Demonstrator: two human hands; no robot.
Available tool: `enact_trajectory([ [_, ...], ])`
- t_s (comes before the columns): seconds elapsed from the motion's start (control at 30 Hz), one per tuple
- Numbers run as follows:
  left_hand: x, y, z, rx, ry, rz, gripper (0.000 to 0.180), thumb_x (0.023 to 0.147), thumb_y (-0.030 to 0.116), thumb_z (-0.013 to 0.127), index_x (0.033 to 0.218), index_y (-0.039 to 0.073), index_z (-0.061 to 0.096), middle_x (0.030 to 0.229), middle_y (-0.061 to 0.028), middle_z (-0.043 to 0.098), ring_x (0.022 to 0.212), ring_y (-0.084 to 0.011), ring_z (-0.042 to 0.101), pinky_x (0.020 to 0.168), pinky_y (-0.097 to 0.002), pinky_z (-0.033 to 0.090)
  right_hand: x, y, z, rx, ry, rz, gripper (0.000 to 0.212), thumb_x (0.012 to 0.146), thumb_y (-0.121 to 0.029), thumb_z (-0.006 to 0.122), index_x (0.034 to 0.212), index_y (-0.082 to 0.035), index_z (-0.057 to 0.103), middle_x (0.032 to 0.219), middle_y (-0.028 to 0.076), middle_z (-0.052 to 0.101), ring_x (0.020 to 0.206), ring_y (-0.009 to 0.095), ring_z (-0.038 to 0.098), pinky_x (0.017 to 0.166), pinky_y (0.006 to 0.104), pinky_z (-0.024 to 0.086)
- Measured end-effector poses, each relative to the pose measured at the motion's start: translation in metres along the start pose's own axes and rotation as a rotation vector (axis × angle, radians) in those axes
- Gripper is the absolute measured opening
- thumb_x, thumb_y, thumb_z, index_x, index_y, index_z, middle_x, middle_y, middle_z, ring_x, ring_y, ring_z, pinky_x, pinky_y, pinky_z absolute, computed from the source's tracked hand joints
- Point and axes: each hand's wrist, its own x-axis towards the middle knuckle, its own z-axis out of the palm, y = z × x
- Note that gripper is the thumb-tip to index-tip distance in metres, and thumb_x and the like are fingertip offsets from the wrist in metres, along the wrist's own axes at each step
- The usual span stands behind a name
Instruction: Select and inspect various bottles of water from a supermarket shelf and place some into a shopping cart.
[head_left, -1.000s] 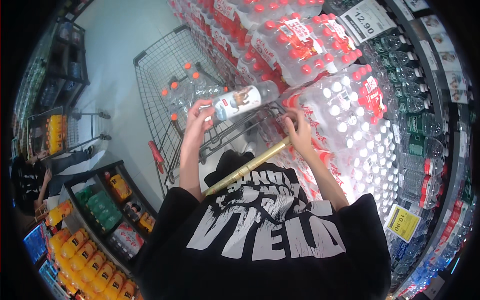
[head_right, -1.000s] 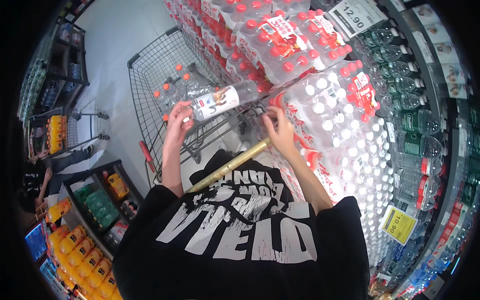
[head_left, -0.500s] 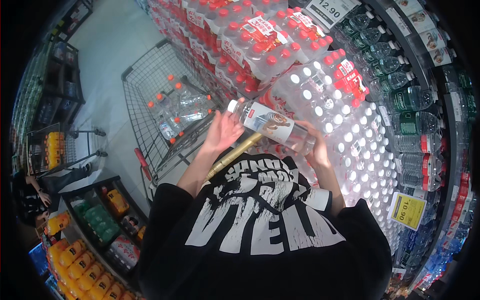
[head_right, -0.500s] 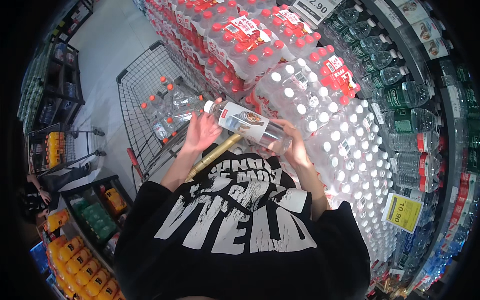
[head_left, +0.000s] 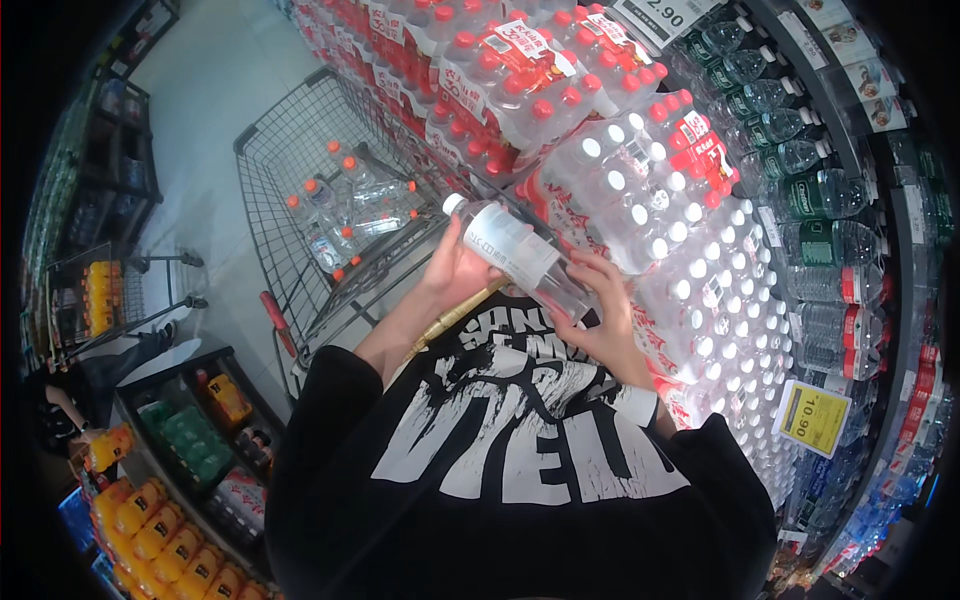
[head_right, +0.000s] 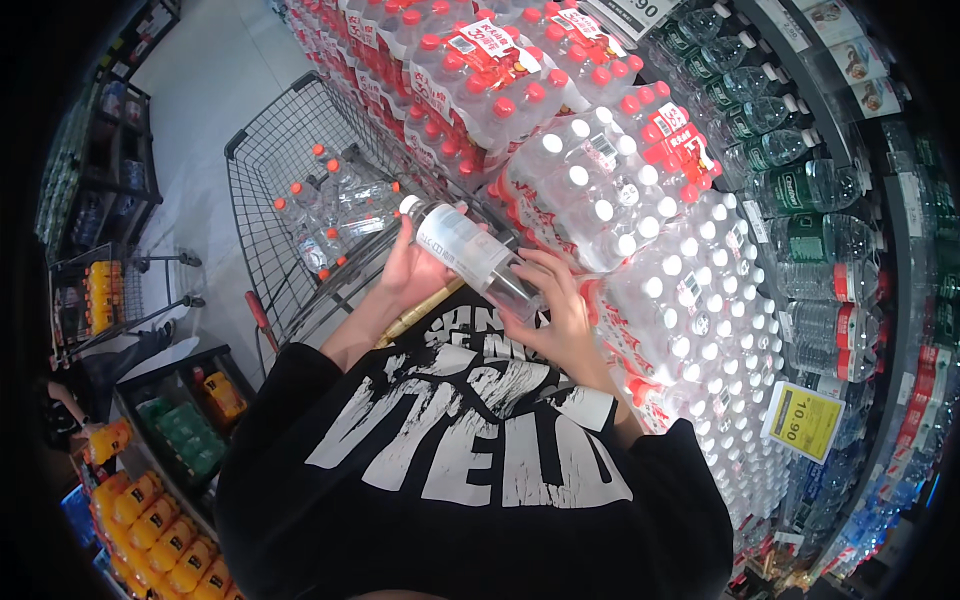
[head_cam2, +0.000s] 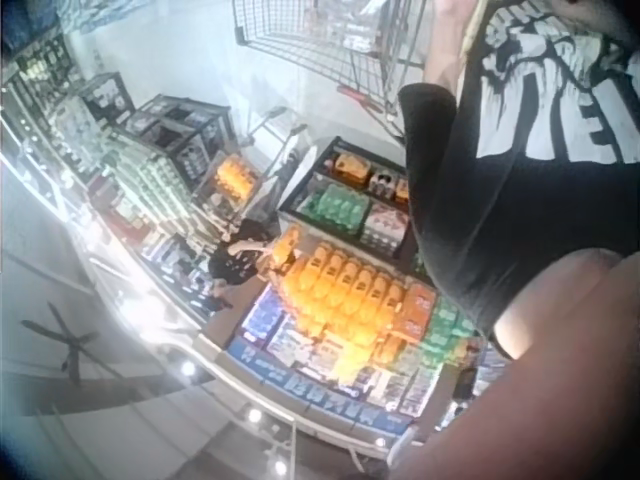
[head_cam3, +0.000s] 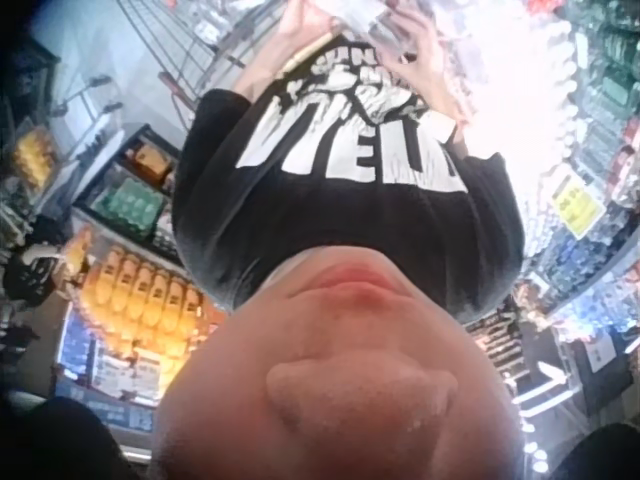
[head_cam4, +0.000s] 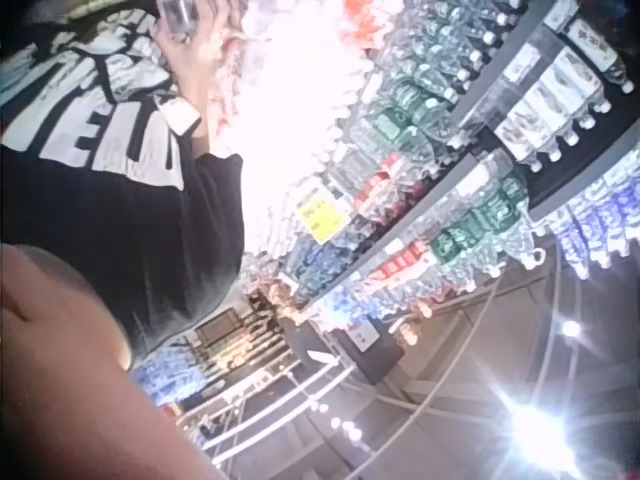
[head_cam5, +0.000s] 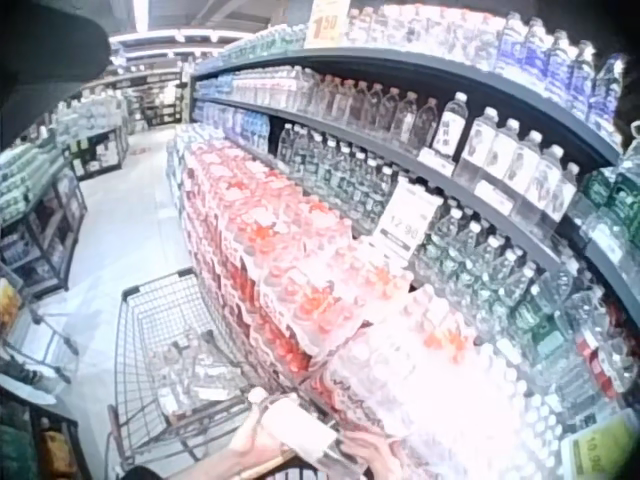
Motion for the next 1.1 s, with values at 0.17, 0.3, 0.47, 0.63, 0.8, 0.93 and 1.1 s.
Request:
enact_trajectory([
  [0.17,-0.003,0.000,0.000,-0.065,-0.147,0.053,0.070,0.087,0.055,0.033,0.139,0.009,0.022,0.142,-0.0186,0.027,0.131,-0.0320,0.028,0.106,-0.0478,0.023,-0.008,0.009,0.006,-0.184,-0.078,-0.129,0.056,0.059,-0.005,0.074,0.111,-0.013,0.055,0.120,0.011,0.049,0.109,0.032,0.050,0.087,0.0407,0.045],
  [0.3,-0.005,0.000,0.005,0.080,-0.126,0.099,0.077,0.079,0.051,0.044,0.140,0.009,0.021,0.143,-0.0180,0.024,0.132,-0.0321,0.025,0.107,-0.0485,0.020,-0.006,0.008,0.006,-0.199,-0.113,-0.150,0.059,0.057,-0.004,0.074,0.112,-0.014,0.055,0.121,0.010,0.049,0.111,0.031,0.048,0.089,0.0407,0.044],
  [0.47,-0.006,-0.002,-0.002,0.113,-0.140,0.145,0.075,0.078,0.051,0.047,0.137,0.010,0.027,0.143,-0.0178,0.025,0.133,-0.0325,0.023,0.108,-0.0502,0.018,-0.009,0.007,0.012,-0.246,-0.092,-0.161,0.065,0.052,-0.001,0.074,0.113,-0.014,0.055,0.121,0.008,0.048,0.112,0.032,0.048,0.090,0.0410,0.042],
  [0.63,-0.007,-0.008,-0.013,0.012,-0.253,0.129,0.062,0.077,0.050,0.048,0.128,0.015,0.041,0.138,-0.0159,0.032,0.132,-0.0345,0.023,0.106,-0.0537,0.019,-0.013,0.007,0.014,-0.302,-0.098,-0.204,0.061,0.054,-0.003,0.072,0.111,-0.017,0.056,0.120,0.006,0.050,0.112,0.030,0.047,0.089,0.0424,0.043],
  [0.8,-0.009,-0.012,-0.014,-0.045,-0.227,0.065,0.062,0.076,0.050,0.050,0.126,0.016,0.042,0.134,-0.0115,0.039,0.131,-0.0367,0.024,0.105,-0.0561,0.020,-0.018,0.013,0.015,-0.447,-0.056,-0.297,0.054,0.058,-0.005,0.070,0.109,-0.020,0.059,0.117,0.003,0.052,0.112,0.029,0.048,0.087,0.0441,0.043],
  [0.93,-0.011,-0.015,-0.013,0.008,-0.232,0.103,0.064,0.075,0.051,0.050,0.129,0.018,0.039,0.135,-0.0109,0.037,0.130,-0.0373,0.026,0.104,-0.0573,0.020,-0.022,0.018,0.018,-0.521,0.016,-0.363,0.050,0.059,-0.005,0.070,0.106,-0.020,0.061,0.115,0.002,0.053,0.110,0.028,0.049,0.085,0.0436,0.044],
  [1.1,-0.019,-0.013,0.007,0.036,-0.229,0.066,0.074,0.074,0.052,0.053,0.137,0.021,0.028,0.140,-0.0098,0.031,0.130,-0.0333,0.026,0.104,-0.0524,0.023,-0.023,0.009,0.015,-0.439,-0.010,-0.238,0.055,0.060,-0.004,0.069,0.112,-0.018,0.057,0.115,0.006,0.053,0.109,0.029,0.049,0.088,0.0425,0.043],
])
